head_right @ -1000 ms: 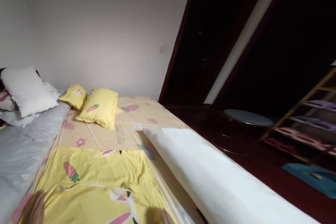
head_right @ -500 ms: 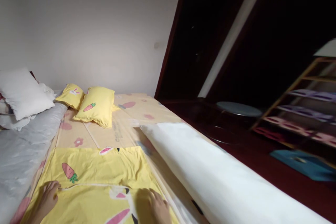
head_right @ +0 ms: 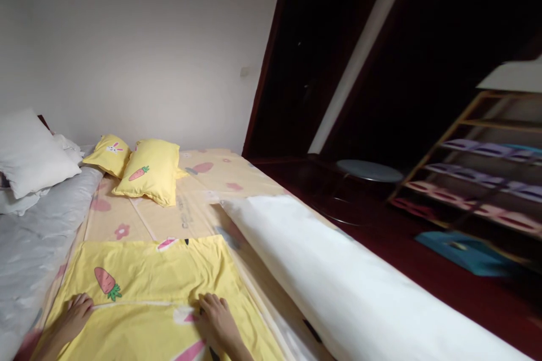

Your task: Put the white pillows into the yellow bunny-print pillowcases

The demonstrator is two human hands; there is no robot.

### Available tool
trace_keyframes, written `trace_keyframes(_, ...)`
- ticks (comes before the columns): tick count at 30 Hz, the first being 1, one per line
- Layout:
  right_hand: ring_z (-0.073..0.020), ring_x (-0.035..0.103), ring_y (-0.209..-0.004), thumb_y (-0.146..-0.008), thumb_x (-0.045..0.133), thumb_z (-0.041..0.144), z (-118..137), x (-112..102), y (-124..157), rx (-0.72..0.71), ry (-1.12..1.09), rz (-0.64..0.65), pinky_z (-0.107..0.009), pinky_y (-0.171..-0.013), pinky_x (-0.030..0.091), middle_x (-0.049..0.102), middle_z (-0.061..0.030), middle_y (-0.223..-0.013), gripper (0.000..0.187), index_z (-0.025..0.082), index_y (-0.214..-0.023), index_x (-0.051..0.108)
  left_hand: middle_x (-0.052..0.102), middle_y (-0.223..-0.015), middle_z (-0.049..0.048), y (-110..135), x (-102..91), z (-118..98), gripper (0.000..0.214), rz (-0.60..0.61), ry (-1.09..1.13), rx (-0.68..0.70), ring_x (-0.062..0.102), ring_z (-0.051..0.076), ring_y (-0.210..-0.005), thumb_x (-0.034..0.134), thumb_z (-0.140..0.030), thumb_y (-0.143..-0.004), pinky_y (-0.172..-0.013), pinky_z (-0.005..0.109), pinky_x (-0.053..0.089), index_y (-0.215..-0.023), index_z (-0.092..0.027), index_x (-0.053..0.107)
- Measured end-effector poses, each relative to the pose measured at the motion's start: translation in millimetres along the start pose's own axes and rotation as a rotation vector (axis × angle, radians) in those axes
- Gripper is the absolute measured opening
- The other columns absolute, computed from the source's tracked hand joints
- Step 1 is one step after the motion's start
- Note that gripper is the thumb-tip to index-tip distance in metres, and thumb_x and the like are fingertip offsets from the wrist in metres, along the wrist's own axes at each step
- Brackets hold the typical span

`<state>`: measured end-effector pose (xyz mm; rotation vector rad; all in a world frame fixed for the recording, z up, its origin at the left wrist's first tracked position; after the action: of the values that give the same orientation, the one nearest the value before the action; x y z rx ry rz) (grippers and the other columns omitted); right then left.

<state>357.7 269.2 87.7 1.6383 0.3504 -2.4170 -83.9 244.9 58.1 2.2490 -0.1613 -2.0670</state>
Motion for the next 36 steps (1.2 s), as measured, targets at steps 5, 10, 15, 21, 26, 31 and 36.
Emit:
trace_keyframes(5, -0.0240, 0.059, -0.097, -0.086, 0.048, 0.020, -15, -1, 7, 0.011, -0.010, -0.039, -0.039, -0.087, 0.038, 0.066, -0.0066, -0.101, 0.026, 0.026, -0.101, 0.069, 0.065, -0.111, 0.0030, 3, 0.2, -3, 0.032, 0.002, 0.014, -0.020, 0.055, 0.021, -0.112, 0.032, -0.034, -0.096, -0.091, 0.039, 0.034, -0.100, -0.028, 0.063)
trace_keyframes(10, -0.0245, 0.059, -0.094, -0.090, 0.043, 0.021, -47, -8, 14, 0.033, 0.064, -0.066, -0.039, -0.085, 0.039, 0.066, -0.0069, -0.098, 0.033, 0.032, -0.098, 0.073, 0.067, -0.111, 0.0048, 7, -2.8, -8, 0.033, -0.134, -0.036, -0.075, 0.053, 0.023, -0.111, 0.033, -0.034, -0.096, -0.090, 0.040, 0.034, -0.105, -0.026, 0.063)
trace_keyframes(15, -0.0275, 0.059, -0.103, -0.086, 0.044, 0.021, -62, -6, 17, 0.171, 0.111, -0.113, -0.041, -0.086, 0.041, 0.067, -0.0093, -0.110, 0.035, 0.031, -0.102, 0.073, 0.064, -0.130, 0.0090, 5, 13.1, -8, 0.046, -0.225, -0.125, -0.127, 0.050, 0.027, -0.122, 0.036, -0.011, -0.087, -0.098, 0.047, 0.034, -0.124, -0.022, 0.061)
trace_keyframes(21, -0.0296, 0.047, -0.133, -0.093, 0.036, 0.030, 22, 44, -5, 0.029, -0.005, -0.103, -0.050, -0.108, 0.036, 0.052, -0.0111, -0.145, 0.049, 0.025, -0.140, 0.052, 0.044, -0.153, 0.0008, -2, 35.6, -103, 0.064, -0.382, -0.058, 0.152, 0.039, 0.021, -0.142, 0.034, -0.009, -0.086, -0.114, 0.042, 0.033, -0.149, -0.027, 0.035)
trace_keyframes(26, -0.0317, 0.033, -0.143, -0.088, 0.050, 0.042, 54, 88, -8, -0.150, -0.070, 0.122, -0.057, -0.114, 0.028, 0.034, -0.0072, -0.156, 0.063, 0.031, -0.149, 0.037, 0.036, -0.156, -0.0016, -4, 56.1, -130, 0.061, -0.394, -0.038, 0.191, 0.042, 0.024, -0.140, 0.038, -0.031, -0.092, -0.112, 0.048, 0.036, -0.150, -0.035, 0.021)
trace_keyframes(31, -0.0309, 0.036, -0.142, -0.093, 0.034, 0.040, -61, 39, 23, 0.231, 0.106, -0.066, -0.063, -0.113, 0.026, 0.042, -0.0059, -0.152, 0.054, 0.029, -0.144, 0.046, 0.037, -0.155, -0.0024, 6, 56.3, -46, 0.052, -0.346, -0.041, 0.010, 0.040, 0.024, -0.141, 0.035, -0.034, -0.094, -0.114, 0.051, 0.030, -0.146, -0.038, 0.035)
trace_keyframes(36, -0.0348, 0.038, -0.140, -0.087, 0.040, 0.042, -43, 32, 69, 0.208, 0.137, -0.222, -0.062, -0.107, 0.036, 0.050, -0.0077, -0.147, 0.056, 0.031, -0.140, 0.052, 0.038, -0.155, 0.0019, 13, 42.2, -44, 0.053, -0.374, -0.077, -0.029, 0.038, 0.025, -0.142, 0.031, -0.026, -0.094, -0.113, 0.054, 0.028, -0.145, -0.033, 0.039)
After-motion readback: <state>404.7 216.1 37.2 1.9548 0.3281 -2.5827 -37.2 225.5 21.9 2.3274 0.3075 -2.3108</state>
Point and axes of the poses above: each hand's wrist, its own y-axis away from the middle knuckle, its own x-axis out of the palm, z = x × y, the point moved 10 cm from there along -y, towards the middle knuckle
